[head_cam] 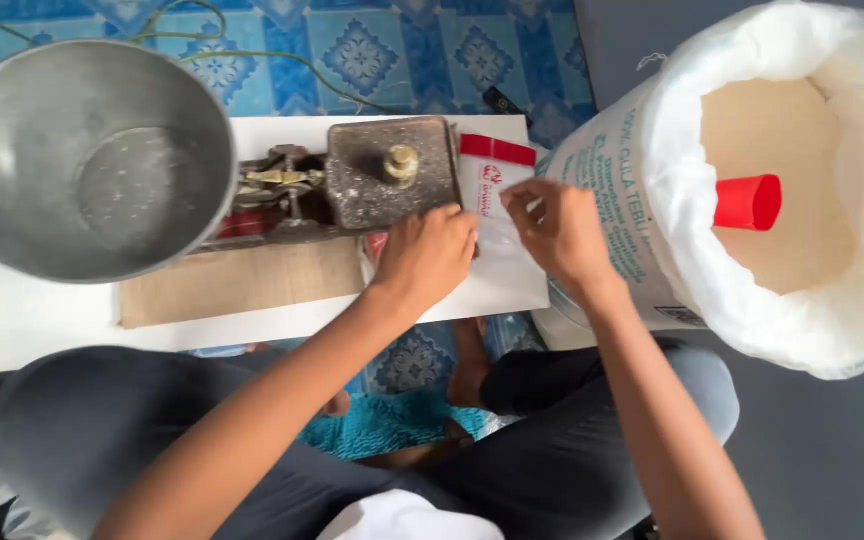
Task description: Packaging sugar from a large sack into smaller plastic bags, weighing them on a scale, and organizing them in a basin.
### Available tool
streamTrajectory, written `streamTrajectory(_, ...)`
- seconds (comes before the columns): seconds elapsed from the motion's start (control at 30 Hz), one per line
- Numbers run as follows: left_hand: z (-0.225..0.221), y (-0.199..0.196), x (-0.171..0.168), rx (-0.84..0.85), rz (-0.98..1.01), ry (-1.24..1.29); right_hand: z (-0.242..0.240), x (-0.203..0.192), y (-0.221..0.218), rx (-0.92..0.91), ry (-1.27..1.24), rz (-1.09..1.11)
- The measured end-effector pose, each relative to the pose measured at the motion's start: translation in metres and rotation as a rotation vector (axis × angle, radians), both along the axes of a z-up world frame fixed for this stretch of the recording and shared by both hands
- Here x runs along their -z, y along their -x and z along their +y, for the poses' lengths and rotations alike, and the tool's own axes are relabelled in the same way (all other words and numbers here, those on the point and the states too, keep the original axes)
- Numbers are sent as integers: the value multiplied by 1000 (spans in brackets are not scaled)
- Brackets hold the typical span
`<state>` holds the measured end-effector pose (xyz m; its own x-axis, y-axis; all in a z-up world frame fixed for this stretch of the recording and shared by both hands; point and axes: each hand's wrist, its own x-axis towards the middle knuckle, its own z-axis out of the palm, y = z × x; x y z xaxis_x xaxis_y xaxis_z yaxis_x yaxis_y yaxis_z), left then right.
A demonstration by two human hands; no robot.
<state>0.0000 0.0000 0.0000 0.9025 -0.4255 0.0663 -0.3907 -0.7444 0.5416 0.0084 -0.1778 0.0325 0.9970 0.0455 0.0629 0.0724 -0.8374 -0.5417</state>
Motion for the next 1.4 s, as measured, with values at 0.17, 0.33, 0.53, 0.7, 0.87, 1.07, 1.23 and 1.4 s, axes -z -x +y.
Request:
streamTrajectory(0.17,-53,-2,88,57,121,-106,-40,84,12,100,39,199)
streamTrajectory(0.33,-85,-6,168,86,189,-217,-53,150,26,116,51,370)
streamTrajectory(0.53,-115,-13,230,113,6,-387,-42,176,30,66,228,307)
streamTrajectory(0.7,-134,-20,269,68,-68,-543,-45,199,24,137,278,245)
streamTrajectory(0.87,-133,-20,273,89,-134,-548,-42,195,20,131,298,269)
streamTrajectory(1.07,-114,-19,210,56,-106,-393,-37,177,15,146,277,275)
streamTrajectory(1.23,-107,-14,264,49,-10,-228,-37,161,14,125,260,235)
streamTrajectory(1.4,-96,-16,195,19,30,-173,-37,148,15,108,197,116)
